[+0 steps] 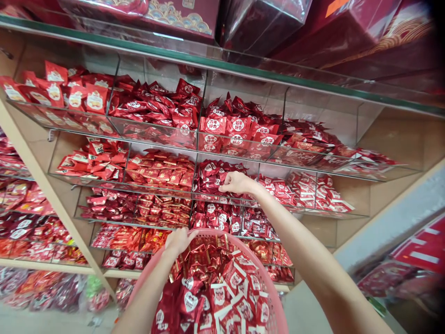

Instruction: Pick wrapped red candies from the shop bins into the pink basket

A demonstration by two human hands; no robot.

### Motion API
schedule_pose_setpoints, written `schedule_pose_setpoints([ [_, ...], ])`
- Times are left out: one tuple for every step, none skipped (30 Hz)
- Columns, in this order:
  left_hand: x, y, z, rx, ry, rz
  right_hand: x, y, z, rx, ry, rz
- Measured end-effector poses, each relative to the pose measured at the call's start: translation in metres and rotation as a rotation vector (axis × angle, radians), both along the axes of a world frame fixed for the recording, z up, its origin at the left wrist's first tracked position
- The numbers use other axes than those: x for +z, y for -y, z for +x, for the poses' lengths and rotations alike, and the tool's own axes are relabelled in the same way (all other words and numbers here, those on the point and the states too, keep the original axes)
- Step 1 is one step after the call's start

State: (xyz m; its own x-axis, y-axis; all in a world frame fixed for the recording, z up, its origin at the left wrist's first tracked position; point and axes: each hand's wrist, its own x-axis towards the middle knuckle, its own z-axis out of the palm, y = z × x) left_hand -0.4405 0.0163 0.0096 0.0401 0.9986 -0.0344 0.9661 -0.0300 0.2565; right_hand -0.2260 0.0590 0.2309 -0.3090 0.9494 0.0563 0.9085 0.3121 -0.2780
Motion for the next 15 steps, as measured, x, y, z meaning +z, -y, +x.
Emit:
schedule_pose_setpoints([
  [0.000, 0.000, 0.000, -0.002, -0.002, -0.001, 0.001, 0.006, 0.003, 0.015, -0.044, 0.031],
  [0.000, -0.001, 0.000, -0.001, -0.005, -0.003, 0.002, 0.013, 0.005, 0.036, -0.089, 0.062],
  [0.000, -0.001, 0.000, 0.001, -0.007, -0.006, 0.001, 0.023, 0.006, 0.067, -0.134, 0.085],
  [0.000, -0.001, 0.000, 0.002, -0.008, -0.009, -0.001, 0.034, 0.006, 0.112, -0.180, 0.096],
  [0.000, -0.001, 0.000, 0.006, -0.008, -0.012, -0.006, 0.047, 0.004, 0.168, -0.223, 0.093],
  [0.001, -0.001, 0.001, 0.012, -0.008, -0.016, -0.013, 0.061, 0.001, 0.232, -0.257, 0.074],
  [0.000, -0.001, 0.001, 0.014, -0.010, -0.023, -0.022, 0.076, -0.003, 0.298, -0.274, 0.040],
  [0.000, -0.001, 0.001, 0.013, -0.012, -0.027, -0.034, 0.091, -0.009, 0.350, -0.267, 0.000],
  [0.000, -0.001, 0.001, 0.010, -0.015, -0.031, -0.049, 0.105, -0.015, 0.381, -0.231, -0.051],
  [0.000, -0.001, 0.002, 0.007, -0.016, -0.033, -0.066, 0.119, -0.022, 0.401, -0.176, -0.097],
  [0.000, -0.001, 0.002, 0.003, -0.017, -0.031, -0.084, 0.132, -0.030, 0.428, -0.098, -0.121],
  [0.000, -0.001, 0.002, -0.001, -0.017, -0.025, -0.104, 0.145, -0.037, 0.451, -0.010, -0.130],
  [-0.001, -0.001, 0.002, -0.002, -0.017, -0.018, -0.125, 0.156, -0.044, 0.488, 0.065, -0.133],
  [-0.001, -0.001, 0.002, 0.001, -0.017, -0.011, -0.146, 0.166, -0.051, 0.541, 0.124, -0.131],
  [-0.001, -0.001, 0.002, 0.001, -0.019, -0.007, -0.167, 0.176, -0.057, 0.580, 0.177, -0.113],
])
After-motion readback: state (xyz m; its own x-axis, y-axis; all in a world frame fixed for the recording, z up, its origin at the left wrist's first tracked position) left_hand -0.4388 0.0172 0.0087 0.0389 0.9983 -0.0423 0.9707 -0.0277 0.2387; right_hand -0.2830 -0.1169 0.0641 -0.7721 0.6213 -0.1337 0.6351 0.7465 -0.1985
